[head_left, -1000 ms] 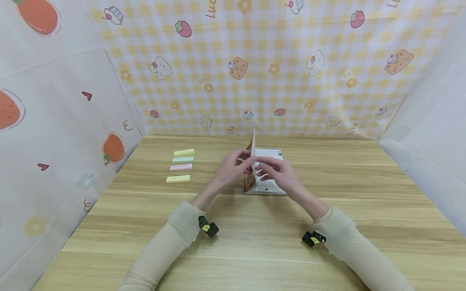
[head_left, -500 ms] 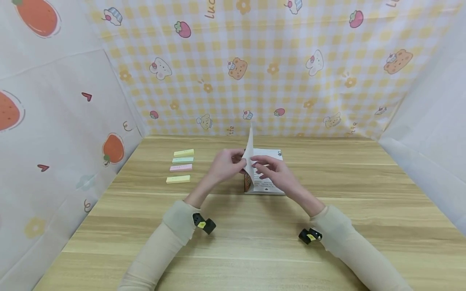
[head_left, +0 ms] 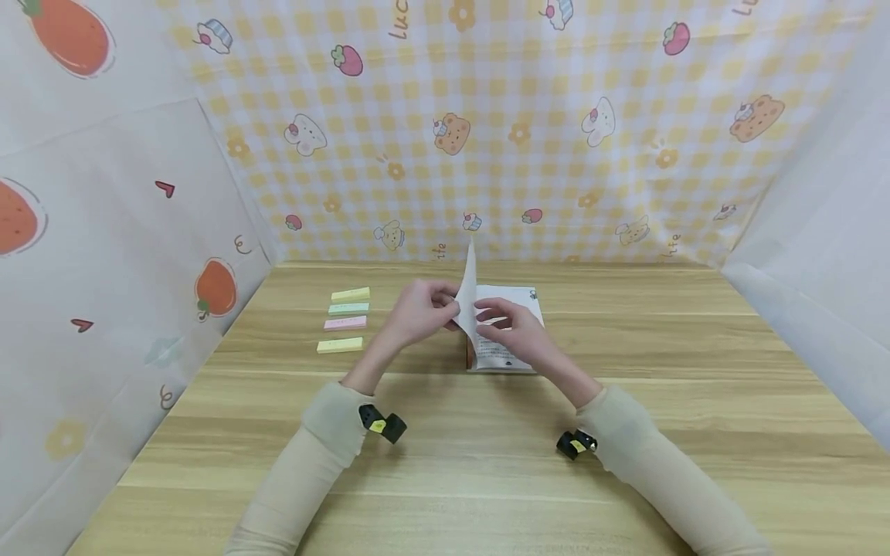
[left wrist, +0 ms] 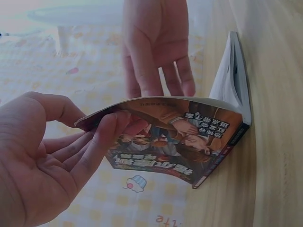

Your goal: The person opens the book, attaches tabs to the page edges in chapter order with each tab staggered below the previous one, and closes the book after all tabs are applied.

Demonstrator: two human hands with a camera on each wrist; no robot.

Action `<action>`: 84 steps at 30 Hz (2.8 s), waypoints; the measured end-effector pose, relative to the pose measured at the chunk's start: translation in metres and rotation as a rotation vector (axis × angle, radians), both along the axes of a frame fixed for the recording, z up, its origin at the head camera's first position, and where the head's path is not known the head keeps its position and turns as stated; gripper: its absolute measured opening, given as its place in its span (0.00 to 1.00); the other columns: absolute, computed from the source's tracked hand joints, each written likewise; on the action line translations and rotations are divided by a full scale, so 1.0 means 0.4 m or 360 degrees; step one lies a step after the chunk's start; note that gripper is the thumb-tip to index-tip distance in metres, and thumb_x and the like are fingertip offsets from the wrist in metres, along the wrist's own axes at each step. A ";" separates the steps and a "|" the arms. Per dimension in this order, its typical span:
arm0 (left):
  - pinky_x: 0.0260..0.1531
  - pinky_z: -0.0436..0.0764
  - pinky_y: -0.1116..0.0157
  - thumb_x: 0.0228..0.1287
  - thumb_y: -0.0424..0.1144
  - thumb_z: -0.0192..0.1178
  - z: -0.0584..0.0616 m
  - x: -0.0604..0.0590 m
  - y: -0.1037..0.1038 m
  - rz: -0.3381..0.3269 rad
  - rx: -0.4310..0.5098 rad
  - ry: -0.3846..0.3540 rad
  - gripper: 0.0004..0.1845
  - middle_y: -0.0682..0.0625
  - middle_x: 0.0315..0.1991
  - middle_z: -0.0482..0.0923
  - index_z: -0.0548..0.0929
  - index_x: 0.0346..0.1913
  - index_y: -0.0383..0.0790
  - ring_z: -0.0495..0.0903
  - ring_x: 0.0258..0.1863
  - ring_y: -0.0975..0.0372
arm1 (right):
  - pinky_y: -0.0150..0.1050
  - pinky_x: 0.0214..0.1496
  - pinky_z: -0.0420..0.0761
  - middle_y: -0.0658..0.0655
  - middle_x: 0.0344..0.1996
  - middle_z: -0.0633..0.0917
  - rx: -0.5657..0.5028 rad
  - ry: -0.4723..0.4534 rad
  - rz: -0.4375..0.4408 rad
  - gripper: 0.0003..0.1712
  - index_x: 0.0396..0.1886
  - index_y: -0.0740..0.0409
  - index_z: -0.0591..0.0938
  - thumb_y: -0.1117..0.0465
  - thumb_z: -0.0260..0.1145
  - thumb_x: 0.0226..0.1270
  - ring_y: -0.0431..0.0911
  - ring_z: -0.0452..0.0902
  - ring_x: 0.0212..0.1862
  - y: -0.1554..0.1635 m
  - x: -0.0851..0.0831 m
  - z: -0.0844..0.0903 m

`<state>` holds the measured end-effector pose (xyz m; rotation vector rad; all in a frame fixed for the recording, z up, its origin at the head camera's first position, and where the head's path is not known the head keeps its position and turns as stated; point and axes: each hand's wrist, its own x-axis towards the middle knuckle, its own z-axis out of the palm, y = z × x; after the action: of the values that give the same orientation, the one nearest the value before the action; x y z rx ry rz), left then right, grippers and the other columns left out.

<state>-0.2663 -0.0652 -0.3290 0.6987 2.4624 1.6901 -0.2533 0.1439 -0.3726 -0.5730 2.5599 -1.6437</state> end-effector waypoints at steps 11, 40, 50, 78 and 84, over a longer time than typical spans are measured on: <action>0.32 0.87 0.62 0.67 0.30 0.56 0.020 -0.003 -0.034 0.0036 -0.0201 0.0017 0.15 0.39 0.37 0.87 0.83 0.52 0.26 0.88 0.29 0.55 | 0.50 0.53 0.83 0.64 0.53 0.85 0.0322 0.0073 0.0036 0.29 0.69 0.61 0.74 0.60 0.69 0.70 0.57 0.84 0.48 -0.032 0.008 -0.003; 0.44 0.86 0.54 0.67 0.31 0.59 -0.027 -0.065 -0.091 0.0417 -0.0624 0.0290 0.22 0.34 0.62 0.77 0.78 0.63 0.28 0.83 0.52 0.45 | 0.42 0.47 0.83 0.62 0.64 0.78 0.0559 0.0053 0.0299 0.24 0.65 0.56 0.80 0.55 0.66 0.73 0.52 0.84 0.51 -0.039 0.019 -0.006; 0.59 0.77 0.48 0.68 0.34 0.61 -0.048 -0.077 -0.107 0.0331 -0.0826 0.0244 0.27 0.30 0.74 0.60 0.74 0.67 0.27 0.70 0.67 0.41 | 0.39 0.47 0.81 0.57 0.59 0.82 0.0595 0.0013 0.0425 0.23 0.66 0.56 0.79 0.57 0.65 0.74 0.49 0.82 0.51 -0.038 0.022 -0.005; 0.75 0.47 0.47 0.74 0.47 0.57 -0.095 -0.091 -0.138 0.0004 -0.1119 0.0007 0.38 0.32 0.79 0.38 0.58 0.78 0.32 0.41 0.78 0.41 | 0.50 0.63 0.76 0.63 0.70 0.73 0.0643 0.0049 0.0493 0.21 0.61 0.60 0.82 0.57 0.65 0.73 0.56 0.79 0.60 -0.041 0.031 -0.006; 0.75 0.47 0.44 0.75 0.51 0.56 -0.103 -0.093 -0.139 -0.0024 -0.1174 -0.0006 0.39 0.31 0.79 0.40 0.56 0.78 0.33 0.41 0.78 0.39 | 0.50 0.64 0.76 0.64 0.69 0.73 0.0647 0.0077 0.0506 0.20 0.61 0.60 0.83 0.56 0.65 0.73 0.56 0.79 0.61 -0.040 0.030 -0.010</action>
<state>-0.3037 -0.1207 -0.3703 0.5949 2.7578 0.6556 -0.2414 0.1277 -0.3766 -0.9244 2.5588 -0.9887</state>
